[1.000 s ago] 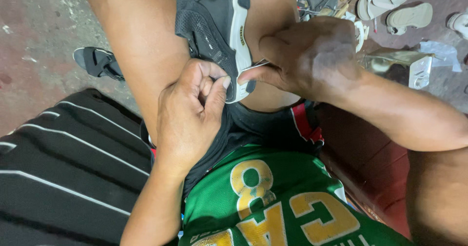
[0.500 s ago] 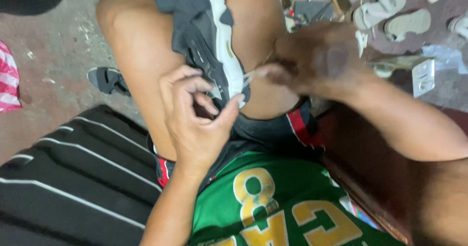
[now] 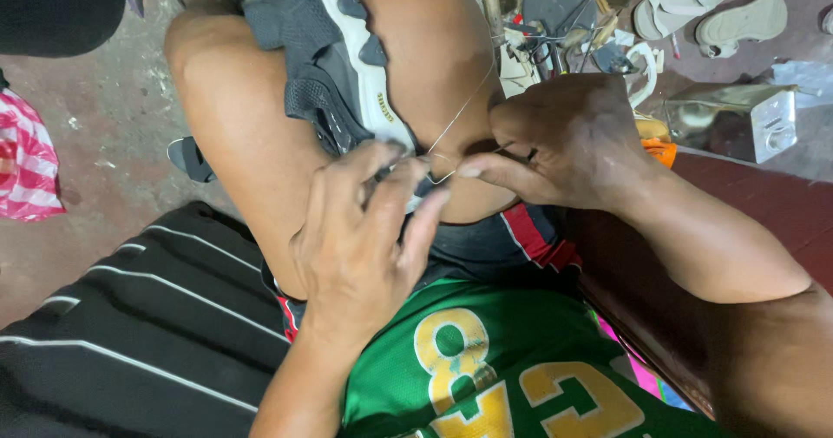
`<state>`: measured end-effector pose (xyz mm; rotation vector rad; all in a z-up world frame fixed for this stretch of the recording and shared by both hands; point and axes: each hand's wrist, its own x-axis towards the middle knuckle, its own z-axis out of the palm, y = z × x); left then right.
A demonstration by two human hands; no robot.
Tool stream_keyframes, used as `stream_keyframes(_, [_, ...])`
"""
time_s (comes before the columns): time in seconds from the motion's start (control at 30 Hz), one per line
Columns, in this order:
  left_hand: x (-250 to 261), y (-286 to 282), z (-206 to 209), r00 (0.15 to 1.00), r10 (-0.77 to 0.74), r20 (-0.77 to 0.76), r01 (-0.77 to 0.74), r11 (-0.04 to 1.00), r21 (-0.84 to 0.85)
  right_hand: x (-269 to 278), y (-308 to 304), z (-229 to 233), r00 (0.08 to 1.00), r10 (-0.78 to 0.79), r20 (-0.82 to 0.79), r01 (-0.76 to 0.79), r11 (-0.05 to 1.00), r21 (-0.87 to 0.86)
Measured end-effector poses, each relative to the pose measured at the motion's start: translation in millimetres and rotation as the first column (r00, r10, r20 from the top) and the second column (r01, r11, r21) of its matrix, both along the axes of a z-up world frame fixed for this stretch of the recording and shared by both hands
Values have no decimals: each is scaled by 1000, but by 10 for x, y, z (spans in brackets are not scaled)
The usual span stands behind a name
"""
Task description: The person sits on the floor and sews a black and white shoe using a needle and white thread. They repeatedly push the needle through the shoe's sole and upper, pulling the thread tight to secure the parts together.
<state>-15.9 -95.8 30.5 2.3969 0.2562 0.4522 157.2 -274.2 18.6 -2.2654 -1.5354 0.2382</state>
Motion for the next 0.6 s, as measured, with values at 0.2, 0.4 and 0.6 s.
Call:
stream_keyframes(0.2, [48, 48, -90, 999, -29, 35, 33, 991, -131, -51, 207, 12, 978, 206, -1, -203, 964, 172])
stream_keyframes(0.4, [-122, 66, -65, 998, 58, 28, -7, 536, -844, -145, 204, -88, 982, 98, -159, -64, 976, 207])
stream_keyframes(0.6, [12, 123, 11, 994, -73, -82, 3, 771, -637, -54, 25, 172, 745, 59, -664, 43, 990, 136])
